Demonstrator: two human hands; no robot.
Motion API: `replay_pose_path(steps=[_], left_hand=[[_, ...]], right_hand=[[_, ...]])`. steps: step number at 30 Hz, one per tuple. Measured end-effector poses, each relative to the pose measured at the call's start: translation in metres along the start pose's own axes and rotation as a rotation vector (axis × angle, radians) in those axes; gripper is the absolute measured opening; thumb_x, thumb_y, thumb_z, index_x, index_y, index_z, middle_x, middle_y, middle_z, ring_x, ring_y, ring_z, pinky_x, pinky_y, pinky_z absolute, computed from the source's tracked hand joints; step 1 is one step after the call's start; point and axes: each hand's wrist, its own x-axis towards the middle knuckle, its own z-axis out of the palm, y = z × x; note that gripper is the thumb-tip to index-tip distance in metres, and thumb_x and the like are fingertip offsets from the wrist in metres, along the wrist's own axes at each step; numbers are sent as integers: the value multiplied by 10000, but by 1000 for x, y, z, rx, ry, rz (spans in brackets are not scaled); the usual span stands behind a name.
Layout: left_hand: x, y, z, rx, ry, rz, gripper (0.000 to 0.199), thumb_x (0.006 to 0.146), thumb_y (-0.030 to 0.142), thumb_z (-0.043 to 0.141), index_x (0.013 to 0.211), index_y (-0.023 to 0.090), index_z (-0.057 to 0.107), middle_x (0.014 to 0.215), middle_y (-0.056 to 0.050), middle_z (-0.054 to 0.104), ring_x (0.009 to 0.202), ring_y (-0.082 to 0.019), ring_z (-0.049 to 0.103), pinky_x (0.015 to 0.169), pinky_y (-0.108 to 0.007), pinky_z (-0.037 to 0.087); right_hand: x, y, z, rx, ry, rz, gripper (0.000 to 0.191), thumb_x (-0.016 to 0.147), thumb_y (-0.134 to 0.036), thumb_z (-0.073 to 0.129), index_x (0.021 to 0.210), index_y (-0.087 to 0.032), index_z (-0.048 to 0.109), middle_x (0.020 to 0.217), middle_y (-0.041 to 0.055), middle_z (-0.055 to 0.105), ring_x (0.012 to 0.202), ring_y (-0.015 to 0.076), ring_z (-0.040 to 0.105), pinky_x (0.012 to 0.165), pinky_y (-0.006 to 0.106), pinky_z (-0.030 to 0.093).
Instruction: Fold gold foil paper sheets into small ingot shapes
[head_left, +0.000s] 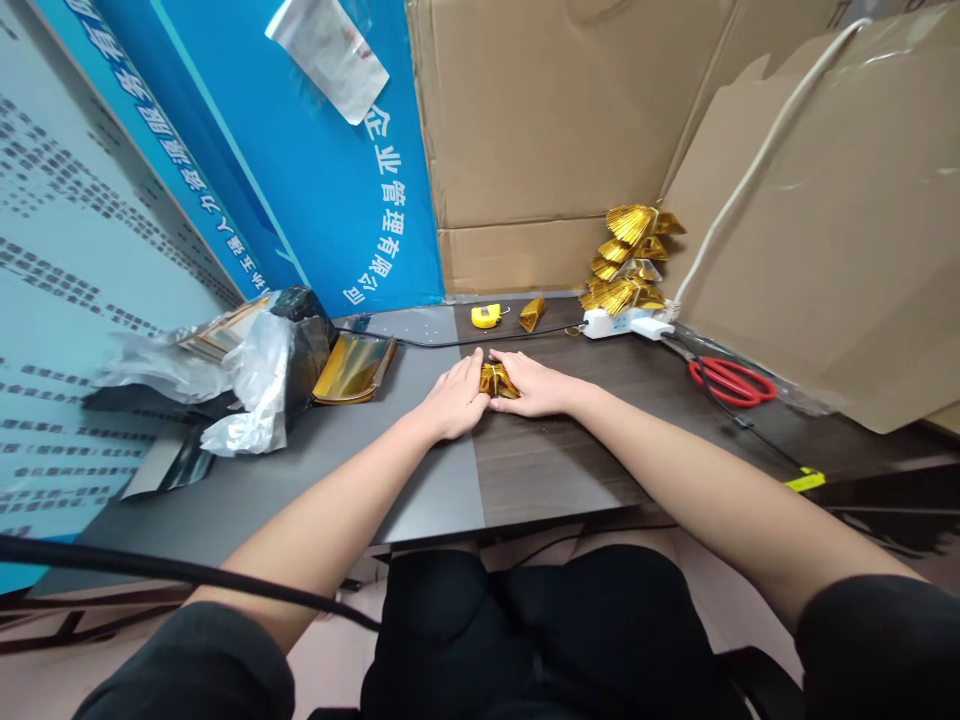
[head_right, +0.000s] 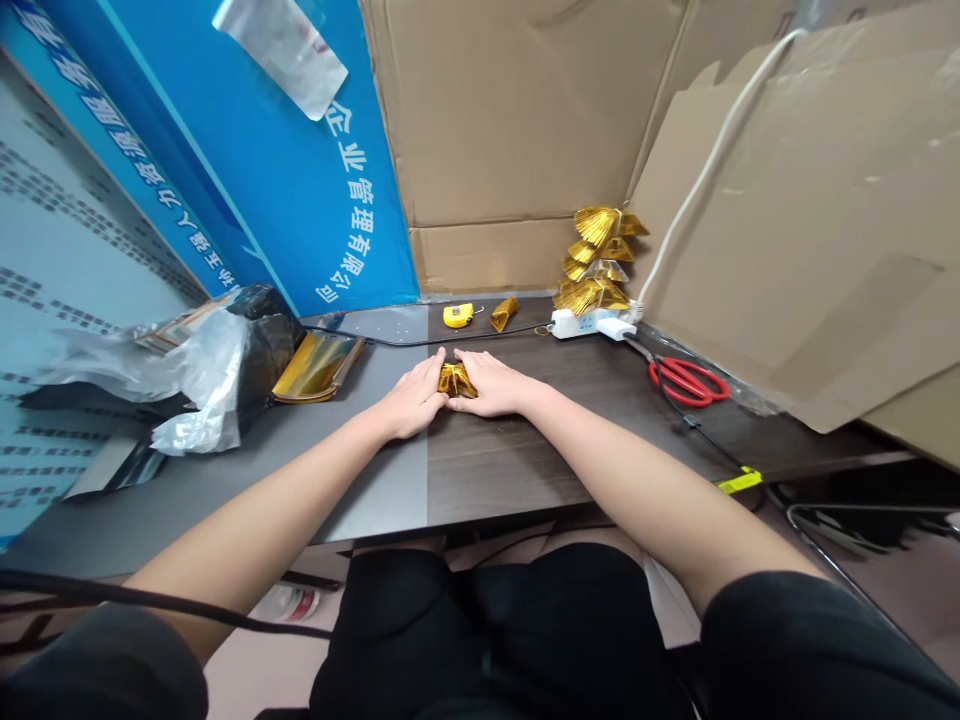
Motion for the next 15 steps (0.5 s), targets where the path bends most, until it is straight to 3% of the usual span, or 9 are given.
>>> replay_pose_path(steps=[3,7,10,15], left_hand=[[-1,1,-1,5,9,-11,782,923,344,335,1610,40,119,1692,-202,180,1593,-306,205,1310,-515,254],[-3,3,-3,8,37,-9,792,923,343,371,1606,26,126,1691,-218,158,1592,-311,206,1311,-501,261],[-4,6,-2,-1,48,-7,751,972,415,322,1606,52,148,1694,-202,153,1598,-294,191,1321,-485,239],[-2,9,3,-23,48,-20,800,1004,546,225,1598,17,143,1685,-236,116,1603,-305,150,1317,-499,247]], right_hand=[[0,-1,-3,5,-5,26,1104,868,-741,566,1582,32,230,1606,342,293,1485,478,335,1196,638,319],[-1,-4,-4,-2,34,56,1164,816,-751,633,1614,-36,179,1609,320,308,1485,469,345,1187,620,348],[-2,-6,1,-12,52,79,1209,796,-724,668,1609,0,142,1580,369,313,1481,500,331,1182,657,320],[-1,-7,11,5,67,72,1103,835,-614,663,1611,-23,146,1586,364,306,1496,476,320,1196,665,284]])
